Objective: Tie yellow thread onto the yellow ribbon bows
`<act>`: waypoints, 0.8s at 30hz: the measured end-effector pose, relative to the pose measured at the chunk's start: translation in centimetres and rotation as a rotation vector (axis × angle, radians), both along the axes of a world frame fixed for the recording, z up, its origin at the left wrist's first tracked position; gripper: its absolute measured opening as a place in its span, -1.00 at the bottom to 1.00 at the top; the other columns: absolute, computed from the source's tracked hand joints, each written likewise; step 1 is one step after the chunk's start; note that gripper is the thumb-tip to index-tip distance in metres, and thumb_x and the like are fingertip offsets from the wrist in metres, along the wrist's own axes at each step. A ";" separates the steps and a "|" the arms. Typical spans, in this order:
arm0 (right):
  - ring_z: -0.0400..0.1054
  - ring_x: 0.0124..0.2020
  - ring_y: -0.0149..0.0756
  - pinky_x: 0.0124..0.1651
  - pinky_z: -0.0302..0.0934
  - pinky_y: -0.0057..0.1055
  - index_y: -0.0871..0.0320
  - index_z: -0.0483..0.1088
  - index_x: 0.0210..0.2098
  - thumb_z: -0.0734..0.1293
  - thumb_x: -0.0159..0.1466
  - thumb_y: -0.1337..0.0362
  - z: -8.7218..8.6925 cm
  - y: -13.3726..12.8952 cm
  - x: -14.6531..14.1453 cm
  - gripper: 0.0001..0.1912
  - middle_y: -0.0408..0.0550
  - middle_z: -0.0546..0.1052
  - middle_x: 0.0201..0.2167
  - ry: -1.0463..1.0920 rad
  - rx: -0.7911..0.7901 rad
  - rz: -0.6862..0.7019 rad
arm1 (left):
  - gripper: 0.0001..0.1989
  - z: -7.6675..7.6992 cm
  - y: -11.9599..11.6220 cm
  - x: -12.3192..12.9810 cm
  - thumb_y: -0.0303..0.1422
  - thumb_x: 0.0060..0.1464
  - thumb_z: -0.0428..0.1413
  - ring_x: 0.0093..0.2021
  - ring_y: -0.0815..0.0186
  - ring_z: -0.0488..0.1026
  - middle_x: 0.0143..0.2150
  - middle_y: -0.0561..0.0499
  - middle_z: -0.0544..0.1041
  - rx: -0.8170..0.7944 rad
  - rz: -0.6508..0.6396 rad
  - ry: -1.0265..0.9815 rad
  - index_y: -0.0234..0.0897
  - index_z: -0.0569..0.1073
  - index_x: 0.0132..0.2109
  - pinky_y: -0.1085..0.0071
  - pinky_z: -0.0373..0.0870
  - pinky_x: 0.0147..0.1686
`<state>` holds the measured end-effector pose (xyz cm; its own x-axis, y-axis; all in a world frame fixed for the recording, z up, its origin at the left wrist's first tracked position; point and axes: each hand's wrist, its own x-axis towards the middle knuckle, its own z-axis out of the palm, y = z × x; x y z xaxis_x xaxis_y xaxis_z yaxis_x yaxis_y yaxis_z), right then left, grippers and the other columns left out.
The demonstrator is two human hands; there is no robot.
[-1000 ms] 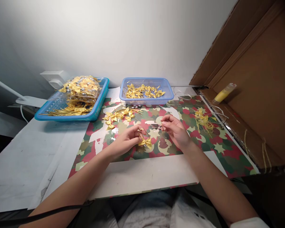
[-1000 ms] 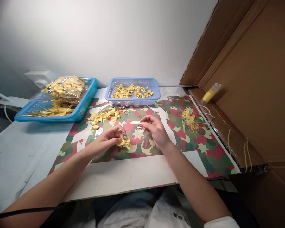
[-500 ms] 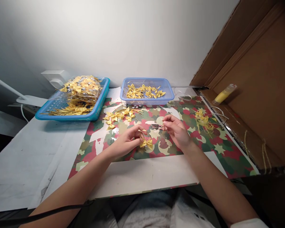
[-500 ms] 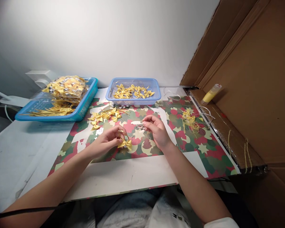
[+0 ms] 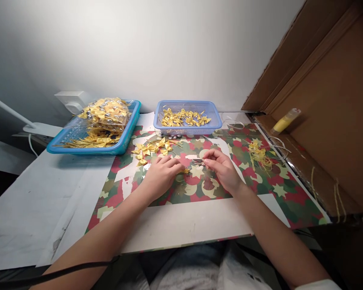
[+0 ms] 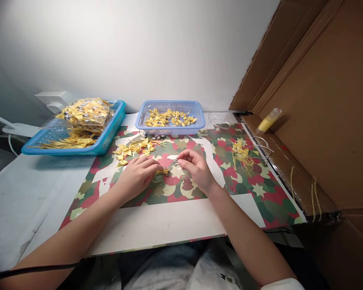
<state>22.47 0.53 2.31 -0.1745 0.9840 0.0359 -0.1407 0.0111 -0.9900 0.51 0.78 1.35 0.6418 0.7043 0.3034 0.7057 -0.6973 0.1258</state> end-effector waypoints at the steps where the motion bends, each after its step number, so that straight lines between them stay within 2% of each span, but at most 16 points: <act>1: 0.20 -0.48 -0.44 -0.40 0.13 -0.45 0.13 0.38 -0.39 0.33 0.10 0.25 -0.1 -0.1 -0.1 -0.90 -0.18 0.35 -0.50 -0.031 0.016 0.025 | -0.68 0.1 0.2 -0.2 -0.61 0.10 -0.09 -0.21 0.20 0.37 -0.16 -0.06 0.55 0.014 0.004 0.014 -0.20 0.49 -0.18 0.29 0.21 -0.26; 4: 0.23 -0.45 -0.42 -0.40 0.15 -0.44 0.12 0.39 -0.38 0.30 0.14 0.29 -0.5 -0.4 -0.3 -0.94 -0.17 0.36 -0.48 -0.125 0.048 0.081 | -0.64 0.7 0.4 -0.8 -0.64 0.06 -0.11 -0.15 0.20 0.39 -0.08 -0.05 0.53 -0.005 0.036 -0.083 -0.20 0.49 -0.18 0.28 0.25 -0.22; 8: 0.24 -0.44 -0.40 -0.40 0.18 -0.44 0.10 0.40 -0.36 0.24 0.19 0.32 -0.8 -0.6 -0.5 -0.91 -0.16 0.35 -0.46 -0.202 0.086 0.096 | -0.77 1.6 0.0 -0.6 -0.51 0.15 -0.08 -0.18 0.25 0.42 -0.20 -0.03 0.54 -0.111 0.048 -0.356 -0.24 0.47 -0.23 0.30 0.31 -0.15; 11: 0.25 -0.42 -0.40 -0.35 0.21 -0.42 0.10 0.40 -0.33 0.23 0.21 0.33 -1.0 -0.6 -0.6 -0.90 -0.17 0.36 -0.46 -0.190 0.149 0.101 | -0.83 1.6 -0.5 0.2 -0.39 0.18 0.00 -0.18 0.26 0.43 -0.19 -0.04 0.55 -0.240 -0.052 -0.365 -0.23 0.48 -0.17 0.31 0.33 -0.14; 13: 0.27 -0.40 -0.40 -0.30 0.22 -0.42 0.10 0.40 -0.32 0.23 0.23 0.32 -1.1 -0.7 -0.6 -0.90 -0.16 0.38 -0.44 -0.184 0.195 0.110 | -0.77 1.4 -0.8 0.8 -0.34 0.17 0.05 -0.16 0.24 0.43 -0.14 -0.07 0.55 -0.325 -0.104 -0.333 -0.22 0.46 -0.04 0.31 0.34 -0.15; 15: 0.29 -0.38 -0.38 -0.28 0.24 -0.40 0.09 0.40 -0.31 0.23 0.24 0.30 -1.3 -0.6 -0.5 -0.90 -0.16 0.39 -0.43 -0.208 0.224 0.114 | -0.73 1.2 -1.1 1.3 -0.31 0.16 0.07 -0.17 0.23 0.43 -0.16 -0.07 0.56 -0.414 -0.113 -0.343 -0.21 0.46 0.00 0.34 0.34 -0.20; 17: 0.31 -0.37 -0.36 -0.27 0.26 -0.38 0.08 0.40 -0.30 0.23 0.26 0.28 -1.4 -0.6 -0.5 -0.89 -0.14 0.41 -0.42 -0.246 0.233 0.096 | -0.78 1.2 -1.2 1.5 -0.26 0.18 0.04 -0.24 0.26 0.43 -0.26 -0.04 0.57 -0.548 -0.100 -0.389 -0.22 0.51 -0.12 0.39 0.33 -0.27; 20: 0.35 -0.35 -0.34 -0.28 0.27 -0.38 0.08 0.40 -0.30 0.24 0.25 0.27 -1.3 -0.6 -0.8 -0.90 -0.13 0.44 -0.43 -0.297 0.215 0.075 | -0.64 1.2 -1.3 1.7 -0.14 0.21 -0.02 -0.45 0.37 0.37 -0.46 0.02 0.49 -0.785 -0.013 -0.596 -0.30 0.50 -0.34 0.48 0.28 -0.45; 22: 0.39 -0.35 -0.34 -0.30 0.27 -0.40 0.09 0.40 -0.29 0.25 0.25 0.29 -1.2 -0.7 -1.1 -0.91 -0.13 0.47 -0.42 -0.330 0.185 0.118 | -0.61 1.0 -1.3 1.8 -0.09 0.17 0.01 -0.51 0.41 0.33 -0.51 0.04 0.44 -0.896 0.055 -0.768 -0.33 0.48 -0.37 0.51 0.24 -0.52; 24: 0.41 -0.36 -0.35 -0.33 0.26 -0.43 0.12 0.41 -0.30 0.26 0.24 0.30 -1.0 -0.8 -1.4 -0.90 -0.12 0.51 -0.40 -0.352 0.165 0.183 | -0.64 0.6 -1.3 1.9 -0.09 0.11 0.09 -0.48 0.41 0.38 -0.48 0.04 0.48 -0.964 0.096 -0.903 -0.33 0.48 -0.35 0.51 0.29 -0.49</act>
